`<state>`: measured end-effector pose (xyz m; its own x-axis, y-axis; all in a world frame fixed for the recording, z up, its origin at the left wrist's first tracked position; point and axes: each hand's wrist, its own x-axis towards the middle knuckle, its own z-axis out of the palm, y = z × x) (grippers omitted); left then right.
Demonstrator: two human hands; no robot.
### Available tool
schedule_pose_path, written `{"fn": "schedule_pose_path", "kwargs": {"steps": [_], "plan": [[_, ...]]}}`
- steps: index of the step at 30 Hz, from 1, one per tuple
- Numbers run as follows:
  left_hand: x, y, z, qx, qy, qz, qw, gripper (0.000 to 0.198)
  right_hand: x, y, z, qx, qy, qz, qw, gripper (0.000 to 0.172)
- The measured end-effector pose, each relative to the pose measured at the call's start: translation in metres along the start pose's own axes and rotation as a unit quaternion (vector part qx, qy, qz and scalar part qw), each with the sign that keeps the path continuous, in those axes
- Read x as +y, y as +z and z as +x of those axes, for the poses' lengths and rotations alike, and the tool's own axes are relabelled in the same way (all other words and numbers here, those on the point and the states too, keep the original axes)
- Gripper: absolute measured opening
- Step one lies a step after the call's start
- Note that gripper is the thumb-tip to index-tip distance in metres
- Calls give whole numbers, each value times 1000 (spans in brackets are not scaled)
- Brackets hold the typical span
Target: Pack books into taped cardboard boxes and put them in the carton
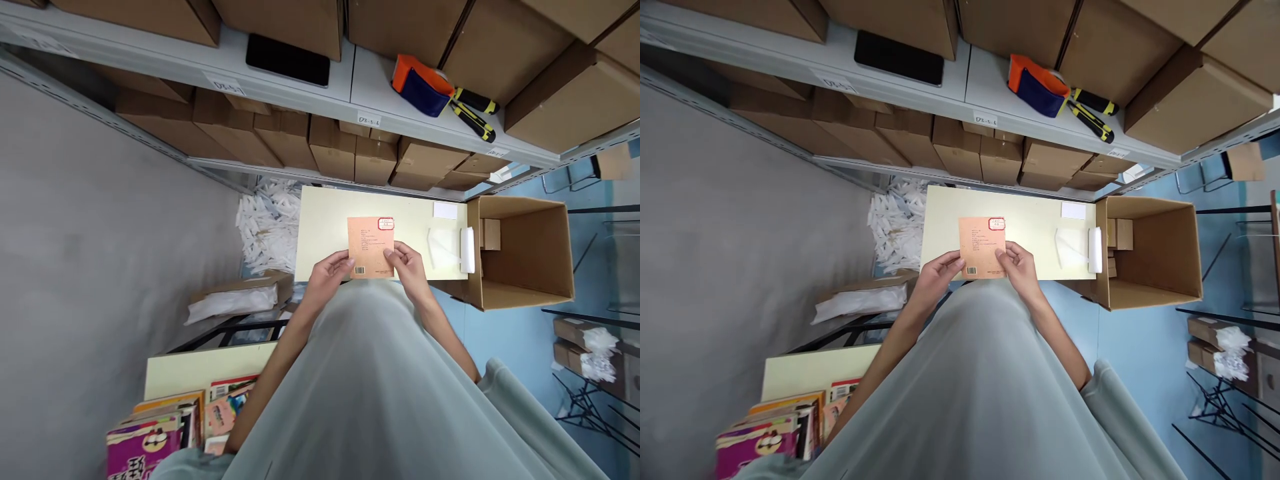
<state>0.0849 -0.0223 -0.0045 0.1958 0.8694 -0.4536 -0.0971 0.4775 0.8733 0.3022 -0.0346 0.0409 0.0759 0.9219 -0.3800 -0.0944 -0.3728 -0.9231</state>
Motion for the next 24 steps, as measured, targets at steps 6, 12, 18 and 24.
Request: {"fn": "schedule_pose_path", "kwargs": {"steps": [6,12,18,24], "plan": [[3,26,1,76,5,-7,997,57,10,-11,10,-15,3,4,1000,60],[0,43,8,136,25,-14,990,56,18,-27,15,67,-32,-70,995,61],[4,57,5,152,71,51,984,46,24,-19,1,-13,2,-66,998,54],[8,83,-3,111,253,230,933,27,23,-4,-5,24,-18,-14,999,66]]}}
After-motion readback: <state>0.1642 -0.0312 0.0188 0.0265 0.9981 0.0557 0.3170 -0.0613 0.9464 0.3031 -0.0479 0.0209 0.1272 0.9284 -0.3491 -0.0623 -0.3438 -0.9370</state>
